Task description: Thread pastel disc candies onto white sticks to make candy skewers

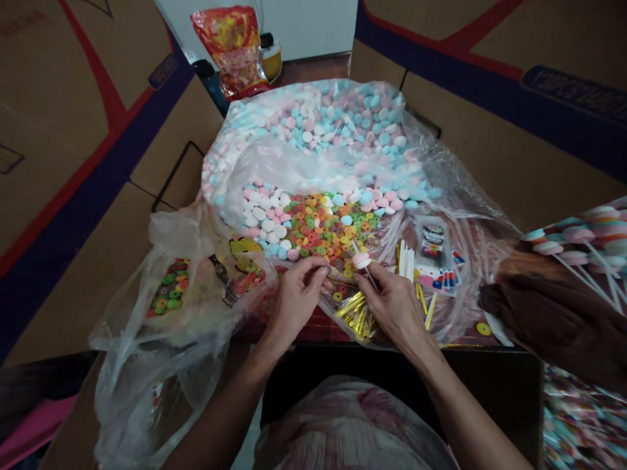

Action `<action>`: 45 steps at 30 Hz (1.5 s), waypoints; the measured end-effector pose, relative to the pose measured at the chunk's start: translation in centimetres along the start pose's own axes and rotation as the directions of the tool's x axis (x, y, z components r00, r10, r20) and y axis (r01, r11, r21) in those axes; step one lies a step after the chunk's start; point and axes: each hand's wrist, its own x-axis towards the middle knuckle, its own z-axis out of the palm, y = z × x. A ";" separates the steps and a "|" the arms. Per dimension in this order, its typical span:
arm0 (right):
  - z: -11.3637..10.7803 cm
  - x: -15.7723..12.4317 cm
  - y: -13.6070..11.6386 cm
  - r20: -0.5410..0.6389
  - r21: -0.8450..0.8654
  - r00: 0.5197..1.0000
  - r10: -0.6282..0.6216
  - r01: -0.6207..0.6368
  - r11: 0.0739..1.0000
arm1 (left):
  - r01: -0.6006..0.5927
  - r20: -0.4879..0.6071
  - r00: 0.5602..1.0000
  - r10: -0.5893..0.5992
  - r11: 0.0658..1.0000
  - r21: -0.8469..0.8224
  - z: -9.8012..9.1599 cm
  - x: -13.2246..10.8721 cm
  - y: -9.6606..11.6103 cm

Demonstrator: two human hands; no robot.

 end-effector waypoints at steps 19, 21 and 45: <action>0.3 0.7 -1.4 0.094 0.592 0.974 0.204 -0.220 0.775 | -0.030 0.116 0.993 0.037 0.998 -0.057 1.6 0.1 0.5; 0.4 0.6 -1.4 0.092 0.594 0.973 0.211 -0.224 0.772 | -0.005 0.129 0.991 0.018 0.995 -0.102 1.6 -0.1 0.8; -1.5 -3.2 -1.4 0.114 0.228 0.990 -0.080 0.052 0.972 | 0.053 0.001 0.998 -0.060 0.883 -0.466 1.2 1.6 0.2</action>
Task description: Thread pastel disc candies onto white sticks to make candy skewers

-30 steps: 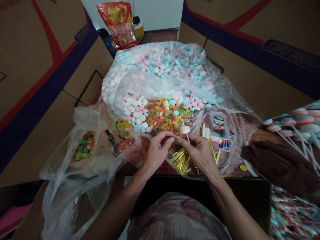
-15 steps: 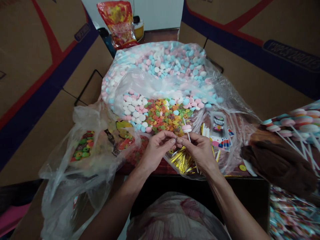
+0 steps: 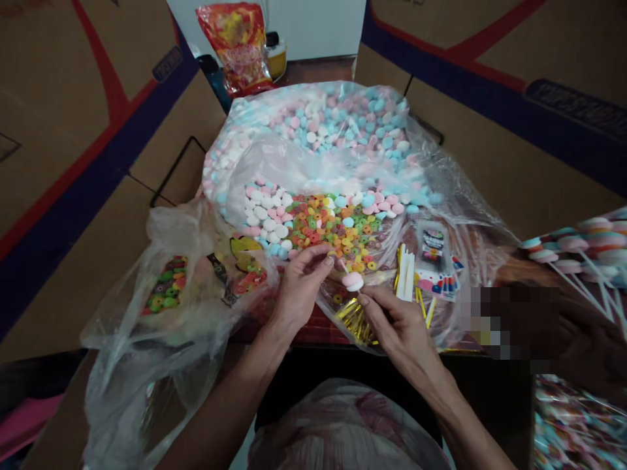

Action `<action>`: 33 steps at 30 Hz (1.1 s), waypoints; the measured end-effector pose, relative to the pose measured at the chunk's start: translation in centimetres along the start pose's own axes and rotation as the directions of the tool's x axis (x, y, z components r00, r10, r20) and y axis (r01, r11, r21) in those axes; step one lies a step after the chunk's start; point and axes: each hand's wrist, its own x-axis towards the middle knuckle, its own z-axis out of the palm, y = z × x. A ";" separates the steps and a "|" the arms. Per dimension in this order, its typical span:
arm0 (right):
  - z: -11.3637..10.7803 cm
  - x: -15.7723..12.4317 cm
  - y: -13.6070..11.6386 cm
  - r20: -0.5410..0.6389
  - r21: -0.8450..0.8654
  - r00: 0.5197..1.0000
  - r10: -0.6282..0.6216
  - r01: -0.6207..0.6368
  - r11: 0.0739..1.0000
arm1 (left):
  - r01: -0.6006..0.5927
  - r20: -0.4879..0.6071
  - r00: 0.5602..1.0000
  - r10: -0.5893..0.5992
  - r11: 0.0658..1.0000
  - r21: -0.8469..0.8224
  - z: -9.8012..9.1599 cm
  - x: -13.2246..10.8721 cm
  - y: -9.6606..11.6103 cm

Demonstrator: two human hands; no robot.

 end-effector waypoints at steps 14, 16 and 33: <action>0.9 0.4 0.0 -0.114 -0.090 0.992 -0.048 0.038 0.995 | -0.103 0.033 0.995 0.098 0.955 0.277 0.4 -1.1 -0.1; 1.3 0.5 0.1 -0.153 -0.077 0.988 -0.034 0.022 0.997 | -0.163 0.033 0.986 0.162 0.915 0.368 0.5 -1.5 -0.5; 1.4 0.7 2.1 0.021 0.169 0.989 0.144 -0.145 0.975 | -0.323 0.050 0.938 0.344 0.809 0.491 1.0 -1.2 -1.8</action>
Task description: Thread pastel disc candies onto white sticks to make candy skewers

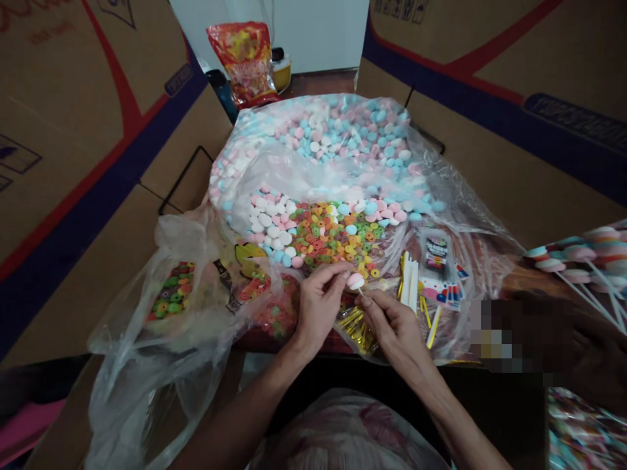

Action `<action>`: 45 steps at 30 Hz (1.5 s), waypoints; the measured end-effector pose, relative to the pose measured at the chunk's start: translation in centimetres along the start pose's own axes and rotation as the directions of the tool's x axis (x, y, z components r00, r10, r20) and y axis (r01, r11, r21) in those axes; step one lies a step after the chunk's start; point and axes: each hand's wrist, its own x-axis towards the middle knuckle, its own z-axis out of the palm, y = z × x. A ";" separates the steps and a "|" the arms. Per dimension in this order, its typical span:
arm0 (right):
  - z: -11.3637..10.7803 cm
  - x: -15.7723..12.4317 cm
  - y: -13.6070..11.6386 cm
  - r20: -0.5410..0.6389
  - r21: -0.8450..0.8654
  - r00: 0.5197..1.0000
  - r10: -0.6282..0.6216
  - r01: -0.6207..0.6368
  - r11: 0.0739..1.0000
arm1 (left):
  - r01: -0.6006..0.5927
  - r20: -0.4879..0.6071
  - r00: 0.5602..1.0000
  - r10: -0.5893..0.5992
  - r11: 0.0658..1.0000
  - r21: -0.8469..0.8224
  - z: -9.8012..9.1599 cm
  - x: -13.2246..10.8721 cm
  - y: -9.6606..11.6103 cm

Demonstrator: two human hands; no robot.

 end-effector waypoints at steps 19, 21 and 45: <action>0.9 1.3 0.8 -0.059 -0.198 0.989 -0.136 0.122 0.972 | -0.192 0.187 0.981 0.048 0.189 0.963 -5.5 2.0 2.2; 1.1 1.2 0.7 -0.062 -0.194 0.988 -0.140 0.125 0.973 | -0.194 0.187 0.981 0.053 0.226 0.955 -5.7 2.6 1.8; 0.0 2.2 -1.0 -0.200 0.576 0.955 0.217 -0.064 0.815 | 0.255 0.242 0.943 -0.227 0.963 -0.091 -1.4 0.9 0.9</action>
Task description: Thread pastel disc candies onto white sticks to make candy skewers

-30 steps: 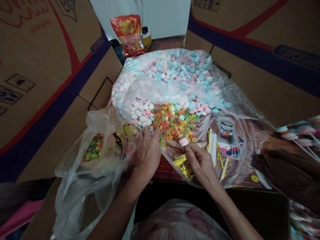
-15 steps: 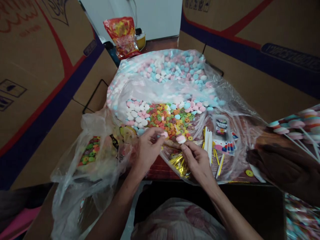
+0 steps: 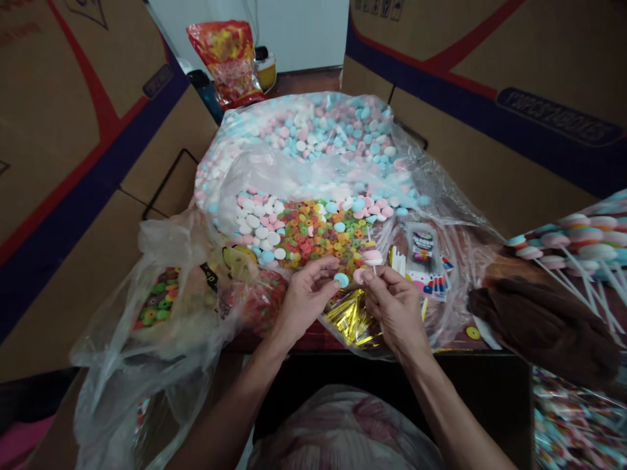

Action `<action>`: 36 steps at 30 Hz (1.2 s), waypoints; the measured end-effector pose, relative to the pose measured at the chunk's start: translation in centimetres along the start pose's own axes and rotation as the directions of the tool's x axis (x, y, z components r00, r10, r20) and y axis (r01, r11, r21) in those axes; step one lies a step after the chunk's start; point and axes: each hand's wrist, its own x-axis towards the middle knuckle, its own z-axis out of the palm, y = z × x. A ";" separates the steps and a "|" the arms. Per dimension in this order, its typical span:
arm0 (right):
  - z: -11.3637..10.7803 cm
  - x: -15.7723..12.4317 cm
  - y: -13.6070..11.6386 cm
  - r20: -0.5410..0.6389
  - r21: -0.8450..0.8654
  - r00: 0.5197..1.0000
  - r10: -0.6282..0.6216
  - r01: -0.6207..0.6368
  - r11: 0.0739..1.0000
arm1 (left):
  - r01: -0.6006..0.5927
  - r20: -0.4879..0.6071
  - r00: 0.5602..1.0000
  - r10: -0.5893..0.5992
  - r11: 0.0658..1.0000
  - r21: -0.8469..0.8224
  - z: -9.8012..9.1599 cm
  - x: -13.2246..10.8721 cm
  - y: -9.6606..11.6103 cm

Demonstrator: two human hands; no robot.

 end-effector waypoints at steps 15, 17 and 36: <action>1.1 -0.3 -0.2 0.047 -0.160 0.996 -0.076 0.083 0.984 | 0.004 0.042 0.999 0.000 0.997 -0.077 0.9 -0.6 0.5; 1.0 -0.2 -0.2 0.044 -0.163 0.996 -0.077 0.083 0.983 | -0.008 0.055 0.998 0.010 0.999 -0.032 0.8 -0.7 0.5; -1.3 -2.1 -0.2 0.243 -0.488 0.961 -0.134 0.241 0.839 | 0.002 -0.125 0.992 -0.016 0.994 -0.113 0.0 0.2 0.0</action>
